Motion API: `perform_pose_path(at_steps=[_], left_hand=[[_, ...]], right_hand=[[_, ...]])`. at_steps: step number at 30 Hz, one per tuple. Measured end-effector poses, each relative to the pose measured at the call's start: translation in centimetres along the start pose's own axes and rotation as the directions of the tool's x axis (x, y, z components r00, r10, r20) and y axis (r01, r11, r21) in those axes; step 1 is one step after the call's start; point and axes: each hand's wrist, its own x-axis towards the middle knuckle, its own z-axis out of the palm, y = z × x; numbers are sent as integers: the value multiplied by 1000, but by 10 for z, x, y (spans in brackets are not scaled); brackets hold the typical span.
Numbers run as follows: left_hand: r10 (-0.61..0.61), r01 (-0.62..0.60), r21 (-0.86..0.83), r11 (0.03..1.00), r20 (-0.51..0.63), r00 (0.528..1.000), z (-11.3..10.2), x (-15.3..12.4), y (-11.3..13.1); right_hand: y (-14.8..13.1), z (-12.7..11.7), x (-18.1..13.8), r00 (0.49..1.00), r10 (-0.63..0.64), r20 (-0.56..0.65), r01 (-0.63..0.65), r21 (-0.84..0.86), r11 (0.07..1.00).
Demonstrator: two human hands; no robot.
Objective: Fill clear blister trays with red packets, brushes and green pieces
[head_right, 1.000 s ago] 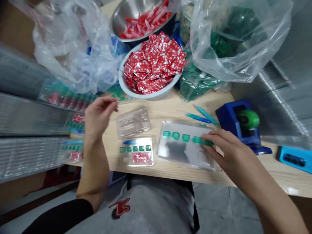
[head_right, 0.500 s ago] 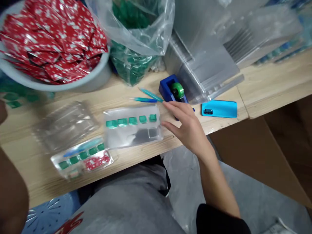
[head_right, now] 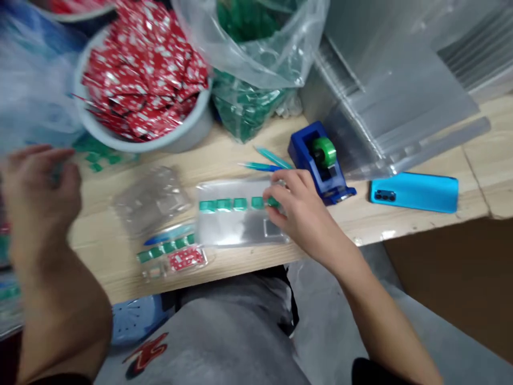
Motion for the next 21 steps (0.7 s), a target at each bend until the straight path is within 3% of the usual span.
perform_pose_path(at_steps=[3,8,13,17,21], left_hand=[[32,-30,49,998,-47,998,0,-4,-2],[55,-59,-81,995,-44,997,-4,-15,-26],[53,-61,-138,989,-60,997,-9,-23,-43],[119,-128,-190,973,-61,991,-8,-7,-23],[255,-237,-228,944,49,966,7,29,31]], right_hand=[[4,0,2,999,-34,10,34,-16,999],[7,1,-8,999,-6,-51,5,-22,1000],[6,-11,-19,964,-10,-266,-38,-176,984],[-14,-21,-7,919,-85,-385,-34,-291,956],[-41,-16,10,913,-123,-390,-4,-309,951]])
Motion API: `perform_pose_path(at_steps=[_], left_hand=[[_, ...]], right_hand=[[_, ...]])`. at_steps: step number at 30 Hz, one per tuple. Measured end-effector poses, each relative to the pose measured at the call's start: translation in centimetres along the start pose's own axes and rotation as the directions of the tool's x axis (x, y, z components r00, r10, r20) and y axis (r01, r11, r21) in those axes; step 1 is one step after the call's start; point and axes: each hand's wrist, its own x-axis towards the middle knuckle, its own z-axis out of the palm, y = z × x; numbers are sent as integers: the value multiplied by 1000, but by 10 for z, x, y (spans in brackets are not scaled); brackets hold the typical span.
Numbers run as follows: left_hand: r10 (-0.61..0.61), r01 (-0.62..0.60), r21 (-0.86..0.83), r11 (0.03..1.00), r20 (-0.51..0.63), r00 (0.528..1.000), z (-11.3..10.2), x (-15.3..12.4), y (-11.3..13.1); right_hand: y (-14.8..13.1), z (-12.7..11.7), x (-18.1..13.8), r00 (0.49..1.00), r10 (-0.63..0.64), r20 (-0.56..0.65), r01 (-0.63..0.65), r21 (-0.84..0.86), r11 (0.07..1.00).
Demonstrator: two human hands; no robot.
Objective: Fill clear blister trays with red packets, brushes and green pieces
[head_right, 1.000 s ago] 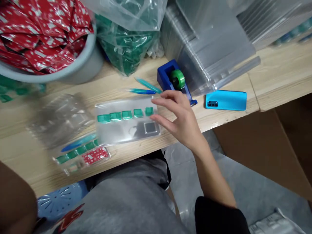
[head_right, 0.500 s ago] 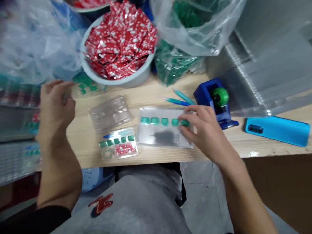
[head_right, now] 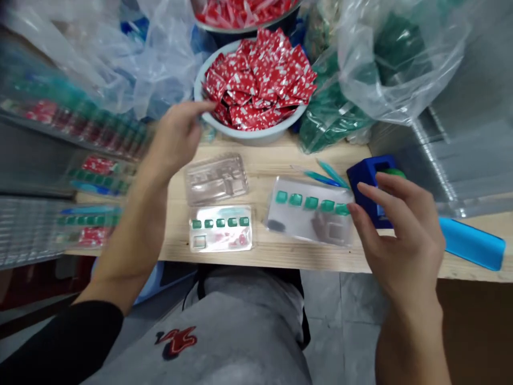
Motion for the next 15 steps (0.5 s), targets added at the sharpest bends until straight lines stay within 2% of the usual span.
perform_pose_path(at_steps=[4,6,8,12,15], left_hand=[[54,-48,-42,998,156,986,40,45,45],[70,-79,19,997,308,949,56,56,61],[37,-65,67,996,361,932,67,58,70],[7,-27,55,998,339,941,70,59,67],[-14,51,-141,989,248,969,60,61,59]], right_hand=[[-23,11,8,998,-46,33,45,11,999],[-31,15,10,997,-58,54,57,18,998],[-36,17,13,995,-67,76,65,30,997],[-38,21,18,993,-65,100,62,37,997],[-40,27,21,996,-74,51,72,43,996]])
